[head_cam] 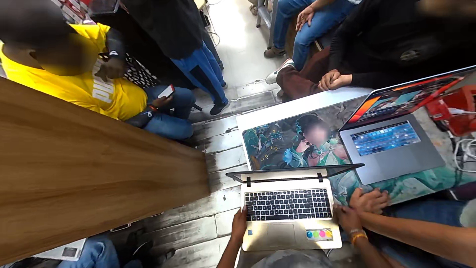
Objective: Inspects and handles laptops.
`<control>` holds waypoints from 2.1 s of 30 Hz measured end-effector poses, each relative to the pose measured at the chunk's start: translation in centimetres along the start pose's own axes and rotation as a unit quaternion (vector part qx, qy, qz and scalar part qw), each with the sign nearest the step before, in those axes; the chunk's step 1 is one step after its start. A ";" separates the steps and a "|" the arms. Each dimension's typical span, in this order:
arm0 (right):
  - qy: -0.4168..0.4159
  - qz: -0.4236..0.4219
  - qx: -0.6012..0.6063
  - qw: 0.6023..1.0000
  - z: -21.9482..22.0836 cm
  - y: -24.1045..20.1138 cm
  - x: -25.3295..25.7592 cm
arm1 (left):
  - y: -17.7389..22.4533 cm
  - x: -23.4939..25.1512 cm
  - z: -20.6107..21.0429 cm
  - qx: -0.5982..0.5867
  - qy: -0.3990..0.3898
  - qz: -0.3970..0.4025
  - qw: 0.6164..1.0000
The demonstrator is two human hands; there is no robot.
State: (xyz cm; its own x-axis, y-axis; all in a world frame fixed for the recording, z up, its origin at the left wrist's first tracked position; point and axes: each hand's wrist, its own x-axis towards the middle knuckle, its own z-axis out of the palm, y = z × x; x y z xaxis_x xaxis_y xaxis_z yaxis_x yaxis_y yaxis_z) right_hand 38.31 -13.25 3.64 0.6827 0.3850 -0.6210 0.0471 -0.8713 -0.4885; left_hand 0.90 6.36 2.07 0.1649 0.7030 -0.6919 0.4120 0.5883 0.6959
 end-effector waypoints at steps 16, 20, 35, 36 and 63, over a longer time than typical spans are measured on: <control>-0.076 -0.097 0.096 0.988 -2.4 3.6 -8.5 | 1.6 -7.0 -3.3 0.000 -0.035 0.033 0.999; -0.082 -0.163 0.136 0.974 -4.8 2.3 -11.0 | 3.0 -9.1 -4.1 -0.005 -0.047 0.034 0.998; -0.074 -0.326 0.261 0.906 -9.1 -0.9 -12.2 | 9.3 -12.6 -6.3 -0.085 -0.093 -0.065 0.990; -0.028 -0.356 0.231 0.905 -9.2 -0.8 -12.1 | 9.1 -13.0 -6.2 -0.084 -0.082 -0.042 0.992; 0.173 -0.569 -0.130 0.794 -6.5 -6.7 -14.6 | 13.0 -18.0 11.9 0.377 0.077 0.601 0.700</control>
State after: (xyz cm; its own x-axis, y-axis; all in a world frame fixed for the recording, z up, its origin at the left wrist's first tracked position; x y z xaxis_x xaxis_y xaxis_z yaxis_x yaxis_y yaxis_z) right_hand 32.77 -15.02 20.00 0.2477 0.9004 0.3577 0.8946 -0.0708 -0.4413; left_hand 13.94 -3.40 21.28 0.7238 0.5783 0.3763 0.4248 -0.8033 0.4174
